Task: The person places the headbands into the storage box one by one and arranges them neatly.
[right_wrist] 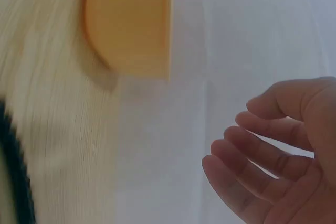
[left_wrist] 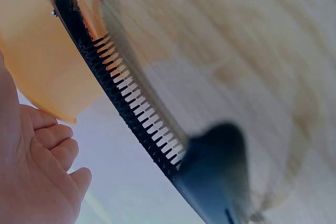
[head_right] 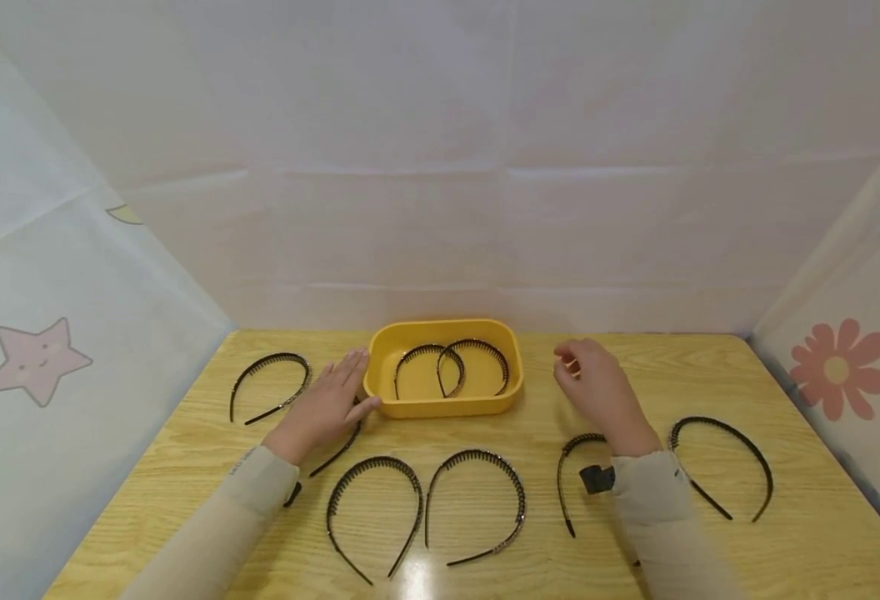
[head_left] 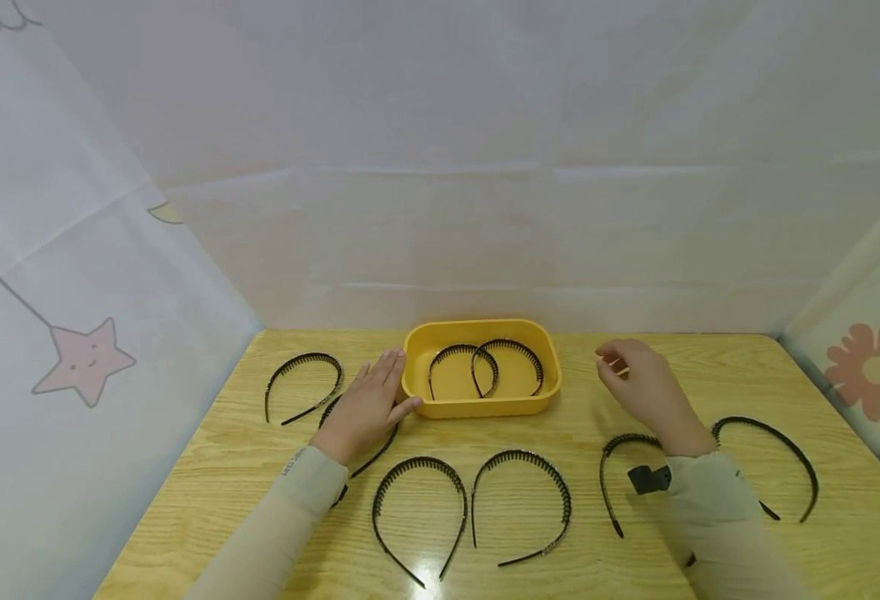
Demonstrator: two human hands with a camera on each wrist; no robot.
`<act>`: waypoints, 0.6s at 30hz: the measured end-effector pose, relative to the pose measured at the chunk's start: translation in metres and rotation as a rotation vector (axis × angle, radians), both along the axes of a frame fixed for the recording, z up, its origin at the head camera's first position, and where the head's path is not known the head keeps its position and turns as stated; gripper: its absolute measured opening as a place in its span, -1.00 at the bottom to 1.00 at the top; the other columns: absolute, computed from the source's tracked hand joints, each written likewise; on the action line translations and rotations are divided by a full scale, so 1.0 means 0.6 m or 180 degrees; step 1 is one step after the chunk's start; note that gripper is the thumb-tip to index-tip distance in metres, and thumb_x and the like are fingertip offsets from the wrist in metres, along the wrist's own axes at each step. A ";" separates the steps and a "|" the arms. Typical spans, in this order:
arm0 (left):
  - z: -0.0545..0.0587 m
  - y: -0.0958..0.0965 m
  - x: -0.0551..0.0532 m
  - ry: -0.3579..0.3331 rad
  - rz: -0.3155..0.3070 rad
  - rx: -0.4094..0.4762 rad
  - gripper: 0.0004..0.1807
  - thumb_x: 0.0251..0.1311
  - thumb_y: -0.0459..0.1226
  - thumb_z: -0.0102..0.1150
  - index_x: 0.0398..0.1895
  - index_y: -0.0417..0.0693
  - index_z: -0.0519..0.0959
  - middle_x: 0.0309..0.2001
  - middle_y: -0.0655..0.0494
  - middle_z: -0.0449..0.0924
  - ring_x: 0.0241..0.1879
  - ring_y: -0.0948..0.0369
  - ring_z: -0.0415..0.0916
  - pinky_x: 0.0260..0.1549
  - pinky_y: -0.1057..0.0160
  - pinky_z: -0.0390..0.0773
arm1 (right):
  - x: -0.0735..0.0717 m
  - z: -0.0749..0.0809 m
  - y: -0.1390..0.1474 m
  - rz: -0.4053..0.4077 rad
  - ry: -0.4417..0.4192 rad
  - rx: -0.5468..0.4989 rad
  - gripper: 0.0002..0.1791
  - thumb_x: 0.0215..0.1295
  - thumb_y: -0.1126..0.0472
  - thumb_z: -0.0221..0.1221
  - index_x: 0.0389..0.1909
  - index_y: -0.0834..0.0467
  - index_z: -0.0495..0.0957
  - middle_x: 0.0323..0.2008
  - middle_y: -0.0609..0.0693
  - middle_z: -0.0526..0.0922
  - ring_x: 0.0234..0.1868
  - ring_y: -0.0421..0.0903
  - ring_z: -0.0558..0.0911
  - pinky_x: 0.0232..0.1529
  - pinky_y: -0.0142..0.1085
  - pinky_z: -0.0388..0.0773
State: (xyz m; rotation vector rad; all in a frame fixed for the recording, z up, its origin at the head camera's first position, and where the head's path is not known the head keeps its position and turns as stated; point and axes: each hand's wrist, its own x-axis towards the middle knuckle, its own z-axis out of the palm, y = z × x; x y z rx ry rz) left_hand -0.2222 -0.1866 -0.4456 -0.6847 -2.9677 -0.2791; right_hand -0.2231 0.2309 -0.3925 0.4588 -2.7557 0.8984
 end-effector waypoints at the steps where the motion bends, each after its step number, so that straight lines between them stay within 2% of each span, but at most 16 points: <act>1: 0.000 0.000 0.000 -0.0001 -0.0005 0.0007 -0.06 0.52 0.27 -0.33 0.63 -0.26 -0.12 0.62 -0.15 -0.12 0.60 -0.03 -0.18 0.55 -0.11 -0.11 | 0.001 0.002 0.008 0.0049 -0.0048 0.0098 -0.69 0.53 0.25 0.07 0.11 0.37 0.58 -0.02 0.28 0.61 -0.10 0.18 0.63 -0.11 0.10 0.67; 5: 0.000 -0.002 0.000 -0.0005 -0.0013 0.0026 -0.06 0.52 0.27 -0.32 0.62 -0.26 -0.12 0.62 -0.13 -0.15 0.60 -0.03 -0.18 0.55 -0.11 -0.10 | 0.005 0.002 0.043 0.0239 -0.0166 0.0517 -0.65 0.53 0.22 0.10 0.16 0.36 0.55 -0.02 0.24 0.60 -0.08 0.18 0.62 -0.12 0.10 0.64; 9: -0.003 -0.004 0.001 -0.0021 0.0005 0.0033 -0.06 0.52 0.26 -0.28 0.63 -0.25 -0.13 0.62 -0.12 -0.15 0.60 -0.02 -0.20 0.55 -0.11 -0.10 | 0.007 -0.006 0.079 0.0367 -0.0109 0.0831 -0.65 0.47 0.27 0.17 0.17 0.37 0.54 -0.07 0.22 0.61 -0.11 0.19 0.62 -0.15 0.08 0.65; 14: -0.007 -0.004 0.000 -0.0055 0.0041 -0.0028 -0.05 0.52 0.28 -0.33 0.63 -0.22 -0.16 0.63 -0.06 -0.23 0.61 0.03 -0.27 0.56 -0.09 -0.14 | 0.012 -0.017 0.122 0.0406 -0.0163 0.0976 -0.62 0.43 0.29 0.21 0.17 0.39 0.52 -0.10 0.22 0.60 -0.12 0.22 0.62 -0.17 0.08 0.65; 18: -0.005 -0.002 -0.003 -0.0011 0.0023 -0.0036 -0.05 0.51 0.28 -0.33 0.63 -0.24 -0.15 0.62 -0.08 -0.22 0.61 0.01 -0.24 0.55 -0.11 -0.10 | 0.016 -0.022 0.156 0.0388 -0.0235 0.1053 -0.60 0.41 0.30 0.22 0.17 0.43 0.51 -0.07 0.28 0.60 -0.11 0.26 0.62 -0.18 0.10 0.65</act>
